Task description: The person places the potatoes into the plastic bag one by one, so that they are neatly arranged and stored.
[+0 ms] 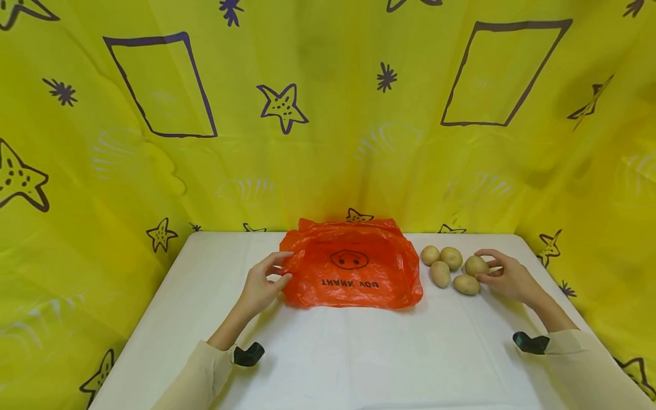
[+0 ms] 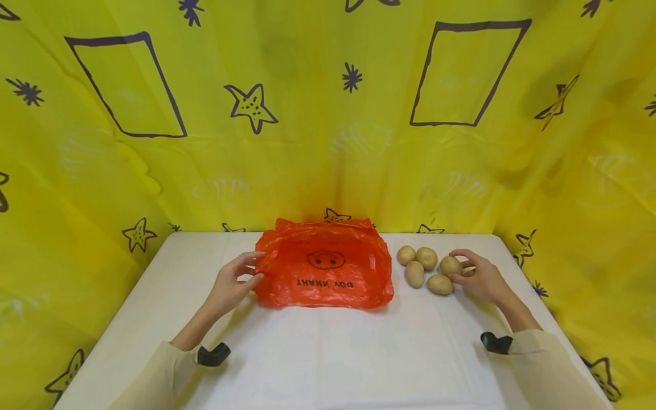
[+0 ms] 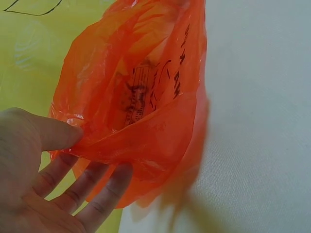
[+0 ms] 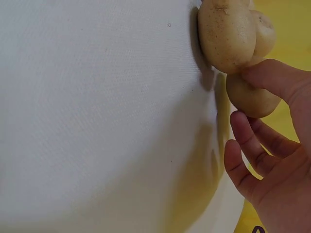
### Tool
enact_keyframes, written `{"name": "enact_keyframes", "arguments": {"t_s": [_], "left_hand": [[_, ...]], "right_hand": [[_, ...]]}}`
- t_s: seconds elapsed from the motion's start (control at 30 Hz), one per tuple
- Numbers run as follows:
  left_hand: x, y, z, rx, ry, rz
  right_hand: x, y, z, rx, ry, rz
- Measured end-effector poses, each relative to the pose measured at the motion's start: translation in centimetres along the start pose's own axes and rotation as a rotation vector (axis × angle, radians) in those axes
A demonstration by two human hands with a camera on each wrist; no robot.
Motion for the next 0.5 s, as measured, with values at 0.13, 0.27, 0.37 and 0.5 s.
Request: {"name": "enact_keyframes", "arguments": {"t_s": [0.13, 0.27, 0.37, 0.5], "left_hand": [[0.0, 0.0, 0.1, -0.004, -0.013, -0.002], [-0.1, 0.0, 0.3, -0.011, -0.030, -0.001], [-0.2, 0.0, 0.3, -0.018, -0.031, 0.002], [-0.2, -0.1, 0.3, -0.021, -0.021, -0.004]], "right_hand": [[0.0, -0.4, 0.0, -0.003, 0.016, -0.003], [-0.2, -0.7, -0.3, 0.002, 0.032, -0.013], [-0.5, -1.0, -0.3, 0.008, 0.025, -0.033], [-0.8, -1.2, -0.1, 0.019, 0.007, -0.054]]}}
Point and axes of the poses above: each hand's wrist, its own x-axis towards the middle knuckle, its own y-axis out of the palm, z = x × y, the point moved 7 cm from there along x, towards the middle knuckle, and after that the axes turned 3 degrees about y, right-handed, at the moved point
